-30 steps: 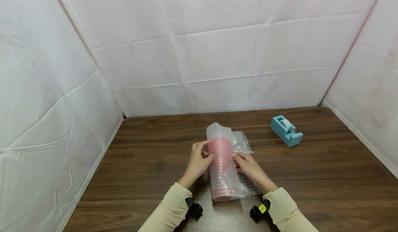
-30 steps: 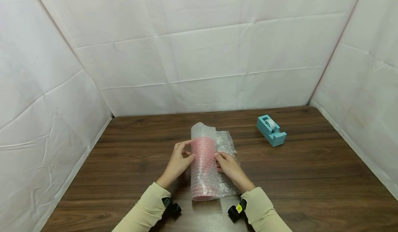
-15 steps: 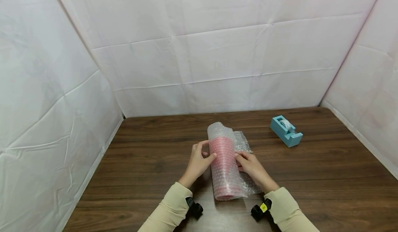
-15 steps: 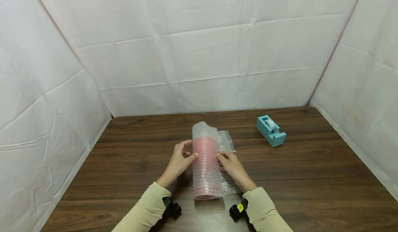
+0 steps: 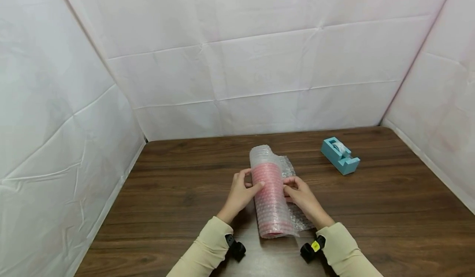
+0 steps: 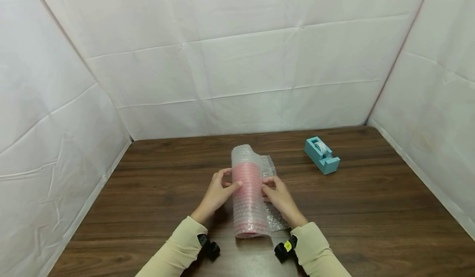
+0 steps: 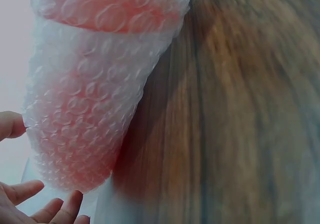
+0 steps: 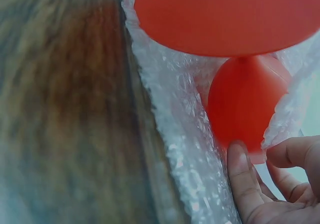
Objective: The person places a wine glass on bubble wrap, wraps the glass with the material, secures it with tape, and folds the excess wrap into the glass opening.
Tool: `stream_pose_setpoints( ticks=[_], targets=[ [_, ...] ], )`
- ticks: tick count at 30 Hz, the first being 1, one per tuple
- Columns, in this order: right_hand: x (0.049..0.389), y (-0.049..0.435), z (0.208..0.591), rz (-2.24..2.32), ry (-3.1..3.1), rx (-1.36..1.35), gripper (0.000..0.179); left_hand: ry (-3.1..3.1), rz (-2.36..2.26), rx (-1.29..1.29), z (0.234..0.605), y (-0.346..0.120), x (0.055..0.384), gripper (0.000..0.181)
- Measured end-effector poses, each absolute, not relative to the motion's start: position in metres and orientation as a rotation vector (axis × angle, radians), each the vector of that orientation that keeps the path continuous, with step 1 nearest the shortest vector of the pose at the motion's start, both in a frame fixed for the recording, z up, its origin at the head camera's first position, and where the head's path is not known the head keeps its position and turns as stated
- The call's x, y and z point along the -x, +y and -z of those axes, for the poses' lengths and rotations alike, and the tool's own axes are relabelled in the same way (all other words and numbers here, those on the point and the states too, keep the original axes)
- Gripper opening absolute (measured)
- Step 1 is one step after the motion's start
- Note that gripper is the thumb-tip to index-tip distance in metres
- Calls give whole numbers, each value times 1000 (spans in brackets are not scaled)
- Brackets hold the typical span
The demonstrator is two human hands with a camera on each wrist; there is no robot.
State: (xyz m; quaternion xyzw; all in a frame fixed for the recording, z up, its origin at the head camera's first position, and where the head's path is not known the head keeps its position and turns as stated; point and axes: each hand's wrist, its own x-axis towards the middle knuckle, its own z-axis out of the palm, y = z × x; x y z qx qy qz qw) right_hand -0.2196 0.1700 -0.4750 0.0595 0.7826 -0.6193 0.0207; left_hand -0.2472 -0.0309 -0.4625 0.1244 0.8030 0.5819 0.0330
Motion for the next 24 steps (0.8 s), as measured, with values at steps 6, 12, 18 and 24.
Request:
stream_pose_setpoints(
  ticks=[6, 12, 18, 24],
  targets=[
    [219, 173, 474, 1886, 2457, -192, 30, 2462, -1795, -391, 463, -26, 248, 58],
    [218, 177, 475, 1890, 2472, -131, 29, 2461, -1789, -403, 462, -24, 248, 58],
    [219, 179, 475, 1912, 2437, -118, 29, 2444, -1788, -414, 462, -24, 247, 58],
    [220, 182, 474, 1945, 2362, -176, 31, 2461, -1781, -417, 462, -24, 246, 58]
  ],
)
